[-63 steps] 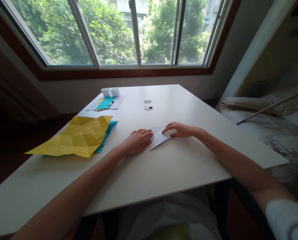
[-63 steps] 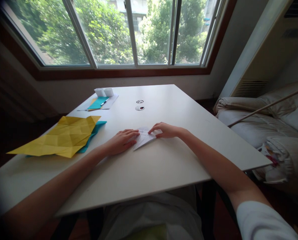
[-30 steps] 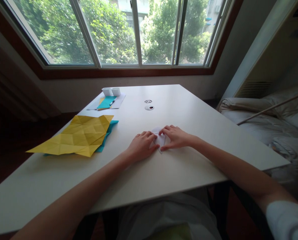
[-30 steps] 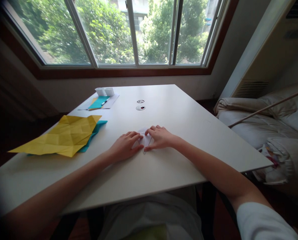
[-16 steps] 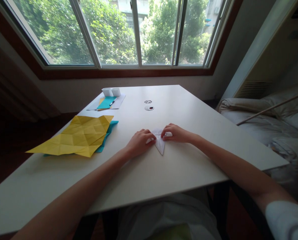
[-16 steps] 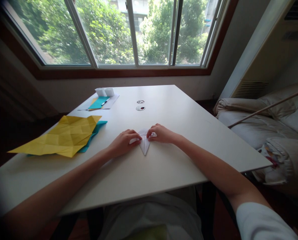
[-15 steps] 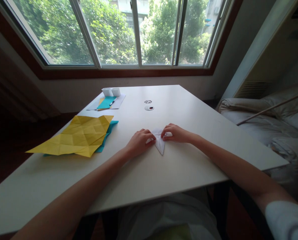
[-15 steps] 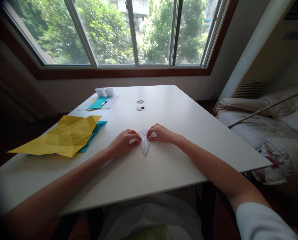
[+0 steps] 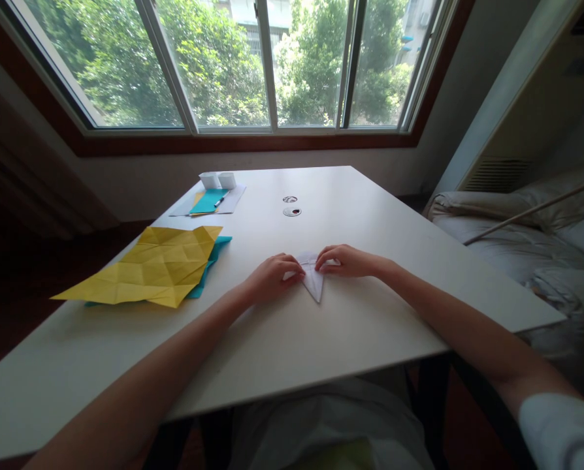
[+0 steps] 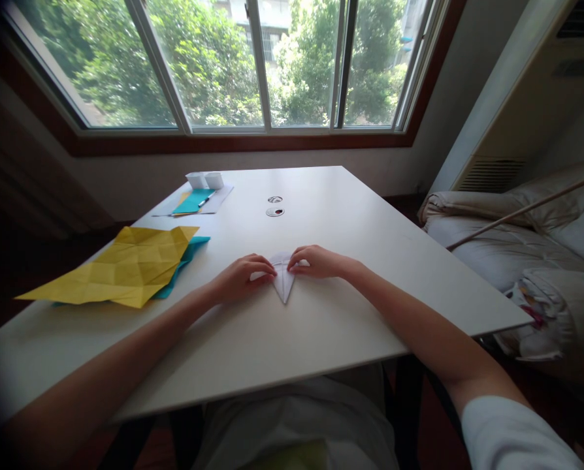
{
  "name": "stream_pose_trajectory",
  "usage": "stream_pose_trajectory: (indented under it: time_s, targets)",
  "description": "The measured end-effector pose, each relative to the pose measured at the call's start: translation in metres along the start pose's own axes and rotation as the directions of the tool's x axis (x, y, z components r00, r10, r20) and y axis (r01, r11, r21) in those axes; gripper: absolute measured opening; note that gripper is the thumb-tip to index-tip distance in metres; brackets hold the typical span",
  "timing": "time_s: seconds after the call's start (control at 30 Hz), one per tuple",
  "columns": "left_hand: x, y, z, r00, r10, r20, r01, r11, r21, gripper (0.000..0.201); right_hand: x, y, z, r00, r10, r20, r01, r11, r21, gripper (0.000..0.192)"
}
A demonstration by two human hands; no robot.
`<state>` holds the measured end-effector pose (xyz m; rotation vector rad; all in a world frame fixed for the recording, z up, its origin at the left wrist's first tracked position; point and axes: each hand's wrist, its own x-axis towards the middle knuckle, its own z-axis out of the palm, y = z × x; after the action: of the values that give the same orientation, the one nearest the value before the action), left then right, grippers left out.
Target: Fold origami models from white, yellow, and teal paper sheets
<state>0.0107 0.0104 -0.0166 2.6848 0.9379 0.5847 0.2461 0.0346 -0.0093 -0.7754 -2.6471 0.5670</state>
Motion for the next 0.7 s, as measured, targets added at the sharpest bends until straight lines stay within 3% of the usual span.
stream_pose_trajectory:
  time_s: [0.17,0.3,0.43,0.53,0.7]
  targets:
    - [0.009,-0.009,0.011,0.984,-0.137,-0.113,0.136,0.991,-0.018,0.021,0.009,0.003,0.018,0.973,0.111,-0.2,-0.123,0.991,-0.05,0.016]
    - [0.013,-0.014,0.017,0.944,-0.27,-0.192,0.285,0.957,0.055,0.02,0.014,0.008,0.025,0.946,0.206,-0.251,-0.244,0.961,-0.133,0.024]
    - [0.013,-0.017,0.017,0.893,-0.405,-0.194,0.436,0.886,0.159,0.033,0.015,0.014,0.025,0.91,0.321,-0.26,-0.381,0.897,-0.225,0.038]
    - [0.015,-0.016,0.014,0.871,-0.463,-0.162,0.484,0.865,0.134,0.032,0.016,0.016,0.024,0.907,0.349,-0.236,-0.393,0.903,-0.175,0.032]
    - [0.019,-0.011,0.01,0.846,-0.508,-0.16,0.512,0.859,-0.019,0.022,0.018,0.015,0.023,0.888,0.36,-0.286,-0.362,0.931,0.046,0.031]
